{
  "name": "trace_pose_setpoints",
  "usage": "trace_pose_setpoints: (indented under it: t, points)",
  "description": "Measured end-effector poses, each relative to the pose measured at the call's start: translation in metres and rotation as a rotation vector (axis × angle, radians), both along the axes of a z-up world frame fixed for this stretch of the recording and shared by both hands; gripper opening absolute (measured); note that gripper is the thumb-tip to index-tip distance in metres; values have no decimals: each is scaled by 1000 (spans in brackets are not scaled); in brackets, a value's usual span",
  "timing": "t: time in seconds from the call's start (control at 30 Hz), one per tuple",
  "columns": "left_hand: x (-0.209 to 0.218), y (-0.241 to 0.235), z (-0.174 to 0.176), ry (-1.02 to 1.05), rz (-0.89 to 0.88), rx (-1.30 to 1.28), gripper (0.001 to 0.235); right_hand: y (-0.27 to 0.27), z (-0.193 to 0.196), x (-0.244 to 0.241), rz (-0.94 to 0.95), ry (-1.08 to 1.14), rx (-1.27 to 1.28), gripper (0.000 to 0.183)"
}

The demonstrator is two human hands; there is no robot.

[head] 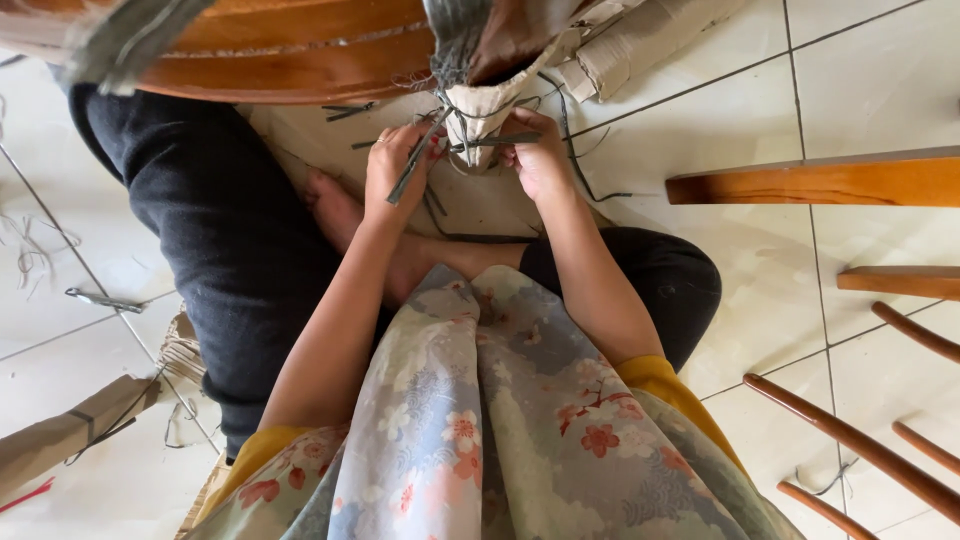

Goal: Wrapping and binding a wooden furniture component with thin strips of material while sitting on the floor

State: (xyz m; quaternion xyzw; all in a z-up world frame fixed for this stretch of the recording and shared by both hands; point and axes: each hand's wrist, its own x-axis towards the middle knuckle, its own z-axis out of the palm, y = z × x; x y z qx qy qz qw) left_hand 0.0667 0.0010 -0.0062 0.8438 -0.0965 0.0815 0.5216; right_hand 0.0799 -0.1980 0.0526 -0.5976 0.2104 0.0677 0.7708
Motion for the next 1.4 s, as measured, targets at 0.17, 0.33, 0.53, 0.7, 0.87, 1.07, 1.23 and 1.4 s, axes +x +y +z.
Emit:
trace_pose_setpoints:
  t: [0.17,0.33,0.53,0.7,0.87,1.07,1.23,1.4]
  points:
    - [-13,-1,20,231,15,-53,8,1,-12,0,-39,14,61,16]
    - [-16,-8,0,305,4,-97,19,-3,-35,-1,-75,32,51,16]
    - [-18,-11,8,265,26,-44,19,-8,-57,-5,-121,47,59,8]
    - [-25,-19,35,498,112,-212,20,-27,-16,-7,-4,113,-166,32]
    - [-42,-20,52,180,40,-150,23,-70,-64,-11,140,108,-1153,35]
    - [-57,-8,50,146,31,-64,25,-83,-104,0,201,375,-1274,14]
    - [-48,7,39,185,88,-94,26,-81,-60,8,161,207,-1164,12]
    - [-45,12,33,185,73,-242,26,-70,0,3,105,-164,-817,12]
